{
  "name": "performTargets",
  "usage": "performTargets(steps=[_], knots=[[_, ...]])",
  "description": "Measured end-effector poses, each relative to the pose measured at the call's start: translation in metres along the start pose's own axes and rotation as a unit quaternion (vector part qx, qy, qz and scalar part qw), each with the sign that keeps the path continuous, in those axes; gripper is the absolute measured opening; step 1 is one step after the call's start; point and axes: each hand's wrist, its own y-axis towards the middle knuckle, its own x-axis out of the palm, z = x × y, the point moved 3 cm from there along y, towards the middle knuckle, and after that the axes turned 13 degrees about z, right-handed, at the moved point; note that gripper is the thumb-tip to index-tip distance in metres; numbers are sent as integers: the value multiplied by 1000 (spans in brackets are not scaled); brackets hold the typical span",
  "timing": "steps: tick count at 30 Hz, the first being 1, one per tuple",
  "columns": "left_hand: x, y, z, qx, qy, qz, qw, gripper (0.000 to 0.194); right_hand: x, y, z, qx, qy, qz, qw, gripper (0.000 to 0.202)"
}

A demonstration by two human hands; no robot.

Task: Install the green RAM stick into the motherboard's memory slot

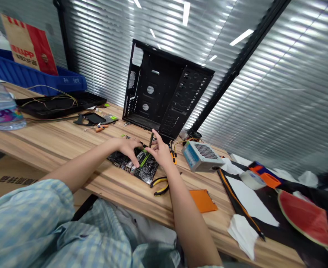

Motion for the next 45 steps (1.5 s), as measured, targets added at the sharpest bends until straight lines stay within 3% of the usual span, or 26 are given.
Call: performTargets(steps=[8, 15, 23, 35, 45], knots=[[0, 1, 2, -4, 3, -5, 1000, 108, 2, -2, 3, 0, 9, 10, 1000, 87], [1, 1, -1, -22, -1, -10, 1000, 124, 6, -2, 12, 21, 38, 34, 998, 93], [3, 2, -1, -22, 8, -12, 1000, 119, 6, -2, 10, -18, 30, 52, 998, 83], [1, 3, 1, -25, 23, -4, 999, 107, 4, -1, 7, -25, 68, 46, 996, 77], [0, 3, 4, -27, 23, -4, 999, 110, 8, -3, 14, -10, 85, 46, 995, 80]])
